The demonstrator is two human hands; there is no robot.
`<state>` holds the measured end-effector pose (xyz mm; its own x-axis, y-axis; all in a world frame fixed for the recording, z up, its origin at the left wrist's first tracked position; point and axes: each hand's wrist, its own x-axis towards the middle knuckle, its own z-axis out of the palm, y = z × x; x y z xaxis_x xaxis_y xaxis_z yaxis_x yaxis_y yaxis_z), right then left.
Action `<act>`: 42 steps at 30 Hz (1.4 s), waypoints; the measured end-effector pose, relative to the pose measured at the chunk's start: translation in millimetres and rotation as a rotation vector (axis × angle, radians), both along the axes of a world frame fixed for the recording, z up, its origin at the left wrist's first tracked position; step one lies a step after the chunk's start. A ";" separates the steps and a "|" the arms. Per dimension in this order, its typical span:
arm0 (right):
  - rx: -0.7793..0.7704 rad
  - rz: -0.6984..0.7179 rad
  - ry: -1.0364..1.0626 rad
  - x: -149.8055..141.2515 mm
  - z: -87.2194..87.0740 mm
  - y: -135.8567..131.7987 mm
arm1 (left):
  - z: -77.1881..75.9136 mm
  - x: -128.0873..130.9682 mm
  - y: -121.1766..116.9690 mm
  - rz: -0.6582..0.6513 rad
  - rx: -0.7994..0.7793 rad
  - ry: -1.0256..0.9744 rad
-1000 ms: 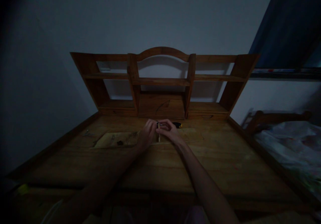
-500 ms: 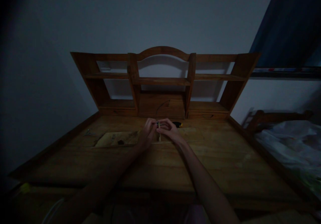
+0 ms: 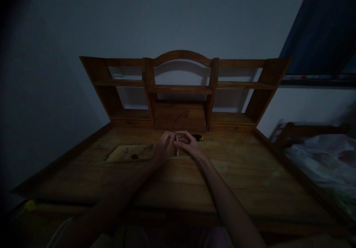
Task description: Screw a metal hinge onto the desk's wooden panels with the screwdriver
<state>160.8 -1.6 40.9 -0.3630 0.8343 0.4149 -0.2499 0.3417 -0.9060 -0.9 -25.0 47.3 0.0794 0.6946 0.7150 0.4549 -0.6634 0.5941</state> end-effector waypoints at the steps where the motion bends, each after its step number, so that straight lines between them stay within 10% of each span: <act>1: 0.001 -0.004 -0.001 0.3 0.9 -0.2 | 0.4 0.0 -0.5 0.001 -0.008 -0.002; 42: -0.043 -0.015 0.051 2.3 -0.6 0.6 | 1.2 -2.9 -2.7 -0.035 -0.036 -0.048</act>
